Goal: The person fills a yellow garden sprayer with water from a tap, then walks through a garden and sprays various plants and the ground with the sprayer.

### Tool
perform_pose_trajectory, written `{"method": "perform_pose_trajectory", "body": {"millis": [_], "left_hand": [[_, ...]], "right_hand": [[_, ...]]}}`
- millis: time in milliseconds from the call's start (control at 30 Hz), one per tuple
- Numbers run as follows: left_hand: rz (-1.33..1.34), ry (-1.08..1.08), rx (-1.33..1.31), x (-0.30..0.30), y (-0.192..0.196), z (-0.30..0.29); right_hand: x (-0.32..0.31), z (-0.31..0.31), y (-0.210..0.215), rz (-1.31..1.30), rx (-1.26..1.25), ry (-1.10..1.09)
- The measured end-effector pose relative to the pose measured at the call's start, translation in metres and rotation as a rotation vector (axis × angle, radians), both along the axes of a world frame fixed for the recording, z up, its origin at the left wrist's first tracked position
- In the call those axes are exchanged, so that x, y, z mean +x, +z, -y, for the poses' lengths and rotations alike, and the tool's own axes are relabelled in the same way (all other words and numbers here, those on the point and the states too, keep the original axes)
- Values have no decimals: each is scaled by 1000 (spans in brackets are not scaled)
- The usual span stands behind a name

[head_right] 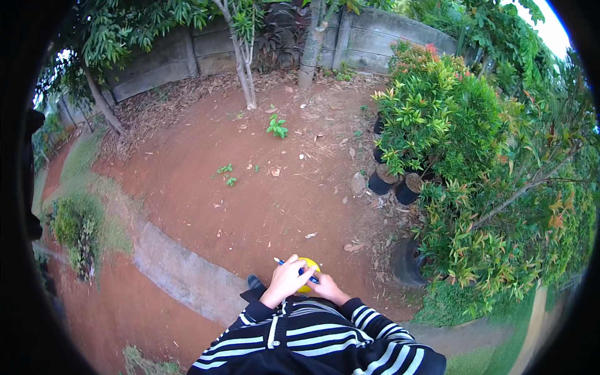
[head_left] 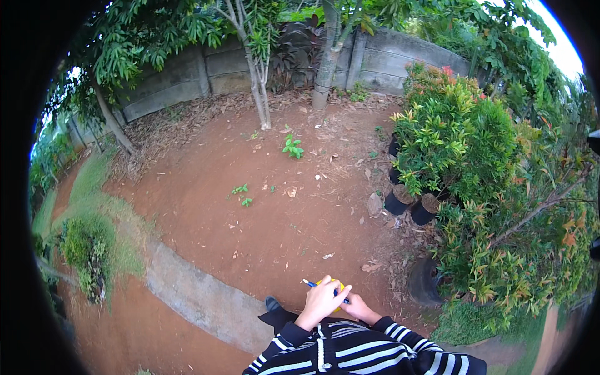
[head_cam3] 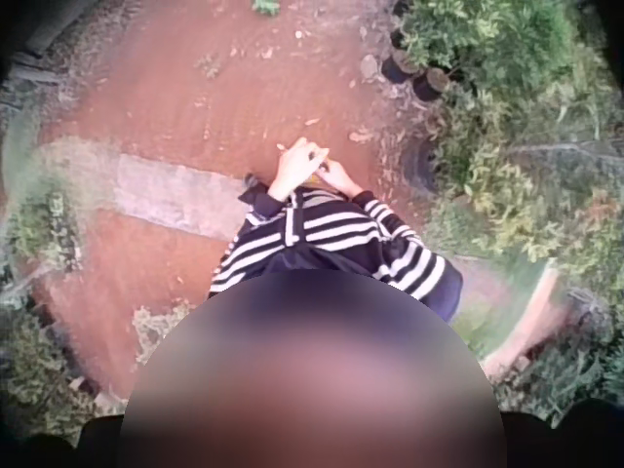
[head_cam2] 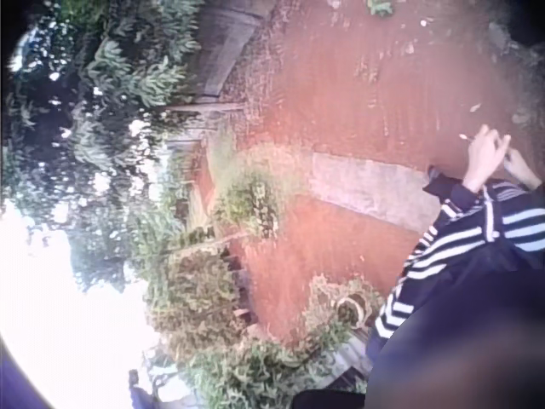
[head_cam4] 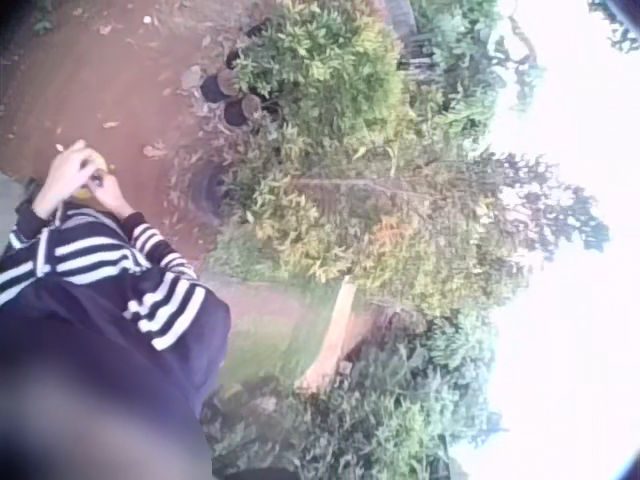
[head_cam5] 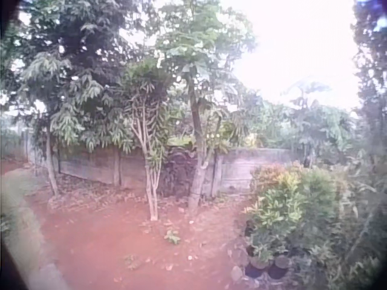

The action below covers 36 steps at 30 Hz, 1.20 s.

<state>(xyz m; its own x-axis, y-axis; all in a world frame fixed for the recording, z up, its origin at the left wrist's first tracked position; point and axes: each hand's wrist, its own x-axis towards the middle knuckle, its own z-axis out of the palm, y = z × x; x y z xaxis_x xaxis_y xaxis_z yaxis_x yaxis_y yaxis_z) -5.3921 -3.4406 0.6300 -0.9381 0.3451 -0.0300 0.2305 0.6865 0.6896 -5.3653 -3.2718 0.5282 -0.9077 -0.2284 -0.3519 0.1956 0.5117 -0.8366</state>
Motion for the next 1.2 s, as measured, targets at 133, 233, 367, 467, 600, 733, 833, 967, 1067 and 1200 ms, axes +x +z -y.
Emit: {"method": "perform_pose_trajectory", "body": {"millis": [133, 233, 367, 467, 600, 733, 833, 967, 1067, 1200], "left_hand": [[-22, -95, -17, -93, 55, 39], [130, -319, -196, -144, 56, 74], [175, -387, -318, -206, 28, 79], [90, -505, -301, -247, 26, 88], [-185, -717, -119, -286, 34, 93], [-144, -698, -148, -310, 41, 64], [-126, -776, -152, -331, 58, 61], [-230, -907, 146, -345, 73, 62], [-175, -921, -137, -351, 56, 1], [-140, -935, -100, -358, 33, -34]], "right_hand": [[-40, 45, -8, 123, 59, -34], [-77, 84, -37, 138, -32, -107], [-127, 139, -50, 118, -58, -356], [-161, 170, -39, 250, -163, -640], [-186, 192, -23, -130, -279, -780], [-207, 195, -16, 282, -352, -978], [-223, 191, -13, 171, -340, -993], [-236, 185, -16, -104, -376, -1032], [-241, 168, -22, 173, -359, -1147], [-251, 141, -27, 185, -564, -1279]]}}
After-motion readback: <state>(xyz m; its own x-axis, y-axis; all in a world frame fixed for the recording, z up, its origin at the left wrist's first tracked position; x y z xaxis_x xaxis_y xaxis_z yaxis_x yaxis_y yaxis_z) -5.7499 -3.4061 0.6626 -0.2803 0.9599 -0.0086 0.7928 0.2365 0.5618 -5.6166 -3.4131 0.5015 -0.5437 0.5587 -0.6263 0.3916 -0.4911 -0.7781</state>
